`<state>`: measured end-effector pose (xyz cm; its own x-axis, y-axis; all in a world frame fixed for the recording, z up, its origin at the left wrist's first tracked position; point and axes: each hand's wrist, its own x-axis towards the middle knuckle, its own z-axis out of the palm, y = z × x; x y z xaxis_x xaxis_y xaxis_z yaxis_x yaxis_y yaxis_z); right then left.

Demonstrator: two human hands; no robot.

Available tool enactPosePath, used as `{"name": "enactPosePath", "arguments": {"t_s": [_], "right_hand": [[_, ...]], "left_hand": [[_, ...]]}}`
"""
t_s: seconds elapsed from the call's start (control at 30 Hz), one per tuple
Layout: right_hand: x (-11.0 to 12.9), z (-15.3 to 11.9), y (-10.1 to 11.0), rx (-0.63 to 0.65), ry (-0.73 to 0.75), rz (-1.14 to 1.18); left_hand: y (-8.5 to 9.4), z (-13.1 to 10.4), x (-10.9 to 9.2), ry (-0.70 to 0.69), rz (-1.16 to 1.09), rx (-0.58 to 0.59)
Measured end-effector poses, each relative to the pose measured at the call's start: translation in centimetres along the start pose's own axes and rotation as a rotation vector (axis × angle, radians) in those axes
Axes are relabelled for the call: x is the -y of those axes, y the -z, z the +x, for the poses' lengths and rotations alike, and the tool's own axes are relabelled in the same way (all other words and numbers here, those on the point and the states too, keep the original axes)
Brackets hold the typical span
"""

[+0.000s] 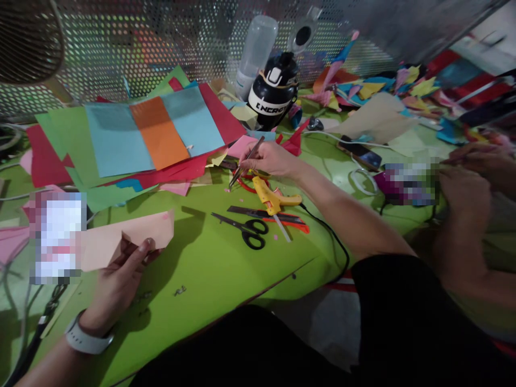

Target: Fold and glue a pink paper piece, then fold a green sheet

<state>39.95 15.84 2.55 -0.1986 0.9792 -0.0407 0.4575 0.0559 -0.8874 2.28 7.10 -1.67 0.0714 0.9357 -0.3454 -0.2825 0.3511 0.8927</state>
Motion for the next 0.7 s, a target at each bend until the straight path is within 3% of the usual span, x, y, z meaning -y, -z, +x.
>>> {"name": "enactPosePath", "arguments": {"t_s": [0.7], "right_hand": [[-1.6, -1.1, -0.7, -0.129, 0.019, 0.029]], "left_hand": [[0.2, 0.1, 0.2, -0.029, -0.014, 0.032]]}}
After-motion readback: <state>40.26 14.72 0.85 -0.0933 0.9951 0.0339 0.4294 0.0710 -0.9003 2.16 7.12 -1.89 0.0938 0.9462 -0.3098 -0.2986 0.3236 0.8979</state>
